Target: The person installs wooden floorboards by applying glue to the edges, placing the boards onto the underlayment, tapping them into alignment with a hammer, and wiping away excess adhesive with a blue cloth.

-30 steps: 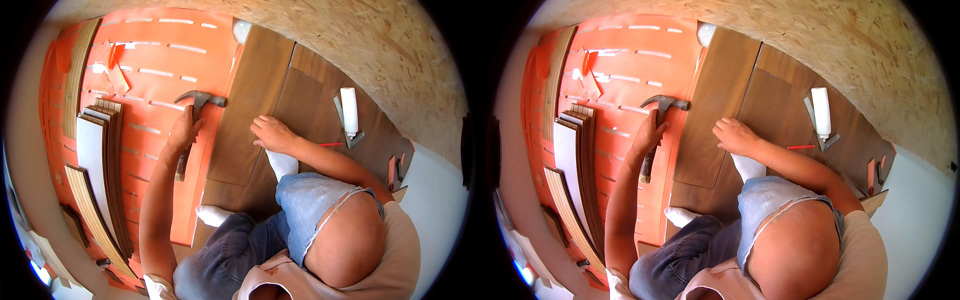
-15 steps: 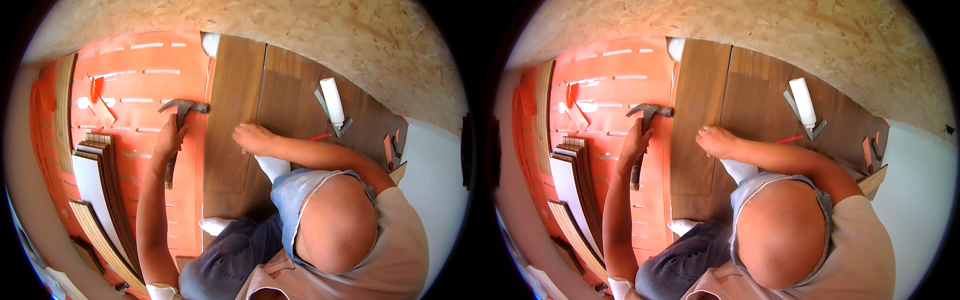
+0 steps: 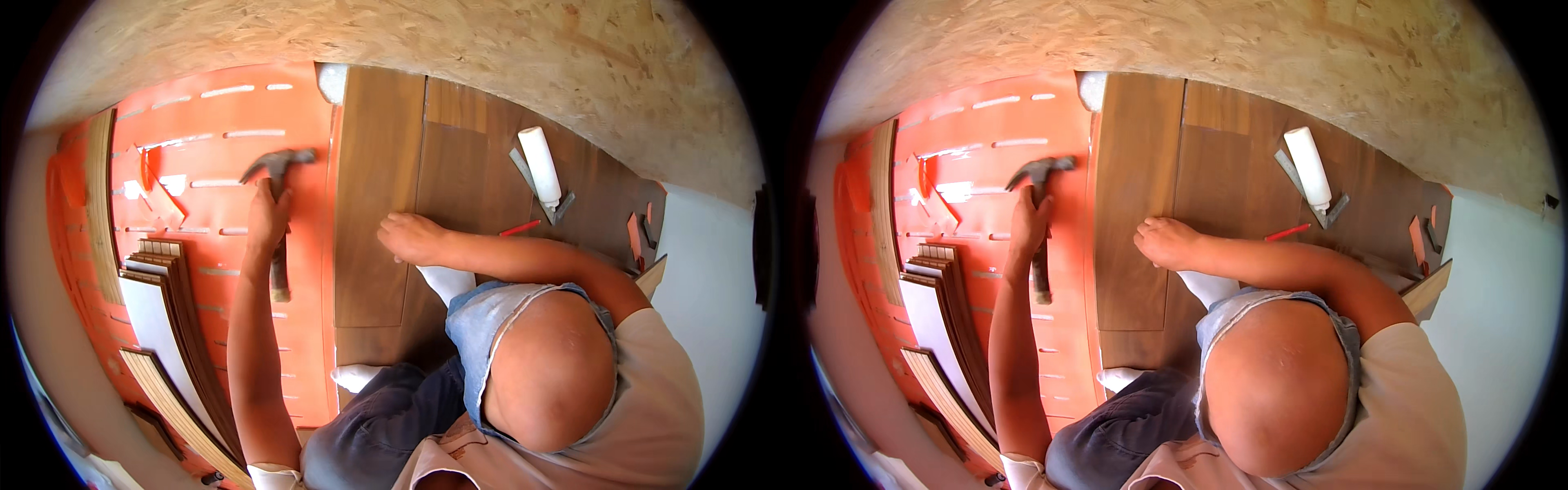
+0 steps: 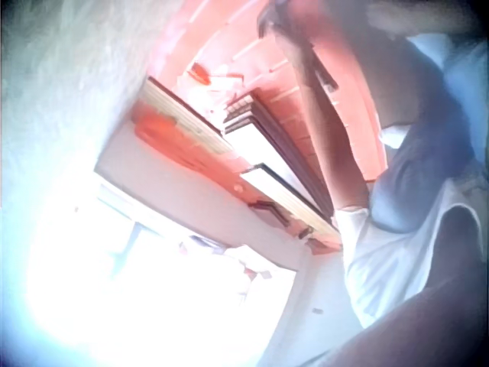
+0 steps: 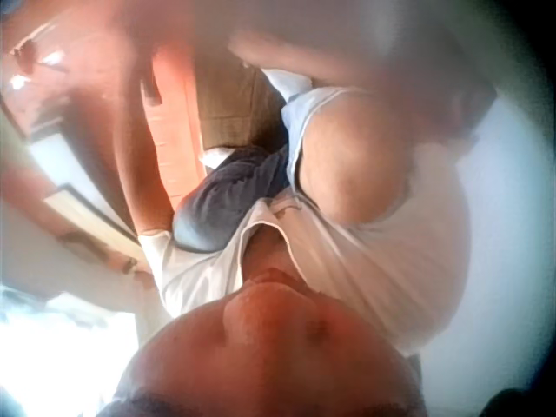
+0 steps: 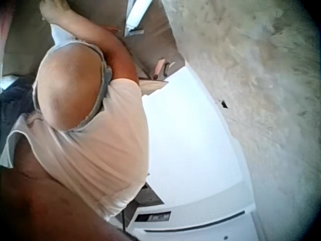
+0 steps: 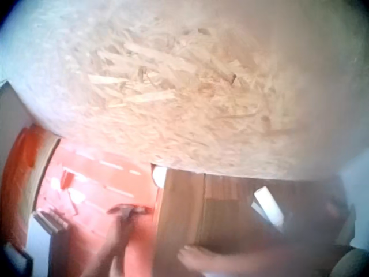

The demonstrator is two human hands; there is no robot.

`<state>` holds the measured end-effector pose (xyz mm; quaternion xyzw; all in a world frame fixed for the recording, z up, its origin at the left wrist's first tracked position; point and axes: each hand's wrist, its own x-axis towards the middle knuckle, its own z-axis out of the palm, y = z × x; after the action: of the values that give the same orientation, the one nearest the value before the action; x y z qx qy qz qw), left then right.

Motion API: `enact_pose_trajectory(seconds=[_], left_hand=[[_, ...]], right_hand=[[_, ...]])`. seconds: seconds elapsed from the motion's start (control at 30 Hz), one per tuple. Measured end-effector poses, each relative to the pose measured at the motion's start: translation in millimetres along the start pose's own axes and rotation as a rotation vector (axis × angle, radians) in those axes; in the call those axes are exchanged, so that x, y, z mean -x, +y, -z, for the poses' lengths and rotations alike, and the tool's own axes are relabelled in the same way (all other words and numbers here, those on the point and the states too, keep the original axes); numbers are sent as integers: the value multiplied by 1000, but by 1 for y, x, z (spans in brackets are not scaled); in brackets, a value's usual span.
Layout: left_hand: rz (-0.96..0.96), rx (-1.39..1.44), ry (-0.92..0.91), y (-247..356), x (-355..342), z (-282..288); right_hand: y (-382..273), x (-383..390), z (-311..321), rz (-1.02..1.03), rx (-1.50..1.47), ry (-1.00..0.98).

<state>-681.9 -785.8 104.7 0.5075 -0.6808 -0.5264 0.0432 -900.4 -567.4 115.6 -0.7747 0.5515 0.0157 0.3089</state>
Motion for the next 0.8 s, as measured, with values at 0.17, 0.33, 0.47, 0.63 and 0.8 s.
enact_pose_trajectory(seconds=[0.17, 0.33, 0.47, 0.63, 0.8], left_hand=[[-50, -57, -130, 3, 9, -15], [-15, -94, -142, -5, 17, 2], [66, 16, -77, -14, 21, -5], [-115, -96, -133, -18, 43, -11], [27, -134, -107, -18, 51, -4]], right_hand=[[1, -2, -5, 6, -36, 10], [1, 0, 1, 33, -6, 3], [-2, -7, -2, 27, -8, 11], [-2, -6, 0, 16, 29, -36], [3, 1, -1, 3, 24, -52]])
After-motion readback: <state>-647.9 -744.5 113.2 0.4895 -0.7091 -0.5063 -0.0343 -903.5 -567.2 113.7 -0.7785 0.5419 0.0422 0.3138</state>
